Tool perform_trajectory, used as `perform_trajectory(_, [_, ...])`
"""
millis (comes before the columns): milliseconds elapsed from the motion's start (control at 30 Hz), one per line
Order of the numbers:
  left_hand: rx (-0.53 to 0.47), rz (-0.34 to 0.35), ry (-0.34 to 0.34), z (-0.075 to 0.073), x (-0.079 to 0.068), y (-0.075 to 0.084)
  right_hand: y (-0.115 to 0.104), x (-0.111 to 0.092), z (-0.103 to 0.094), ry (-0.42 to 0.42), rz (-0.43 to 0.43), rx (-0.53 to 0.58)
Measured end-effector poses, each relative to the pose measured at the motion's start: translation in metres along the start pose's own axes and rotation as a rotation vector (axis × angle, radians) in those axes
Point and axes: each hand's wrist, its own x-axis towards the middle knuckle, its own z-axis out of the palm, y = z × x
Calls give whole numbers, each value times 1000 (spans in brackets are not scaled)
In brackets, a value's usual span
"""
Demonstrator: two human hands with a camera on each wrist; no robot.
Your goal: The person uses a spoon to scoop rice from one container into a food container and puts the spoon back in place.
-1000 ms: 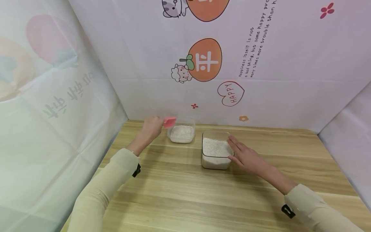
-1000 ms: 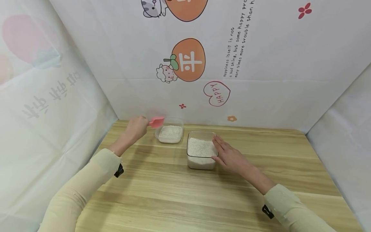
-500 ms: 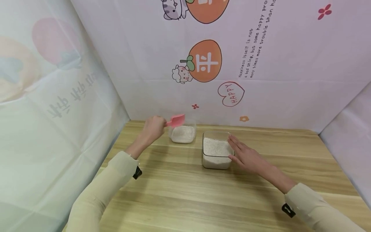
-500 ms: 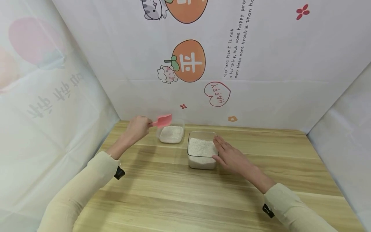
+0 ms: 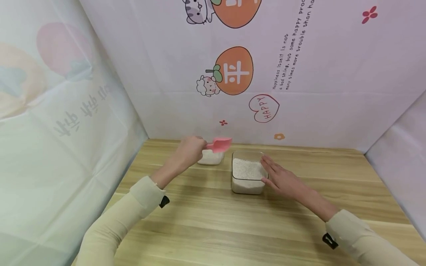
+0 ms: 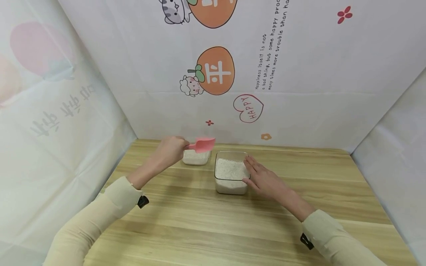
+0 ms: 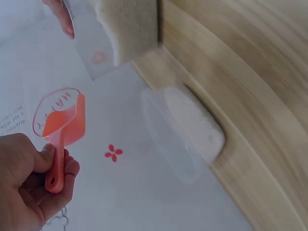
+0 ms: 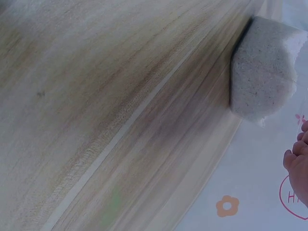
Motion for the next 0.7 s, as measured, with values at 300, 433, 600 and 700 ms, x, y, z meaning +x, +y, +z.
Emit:
perform_trajectory(300, [154,116,-8,-1,12,35,0,-2,0,-15,10,0])
perform_trajectory(433, [247,169,23,0,16,49,1,-2,1,-9,9,-3])
perform_trajectory(600, [344,288,42,10,22,63,1,-3,0,-16,17,-7])
perform_trajectory(700, [391,341,98,17,24,71,0,-2,-2,-6,12,-6])
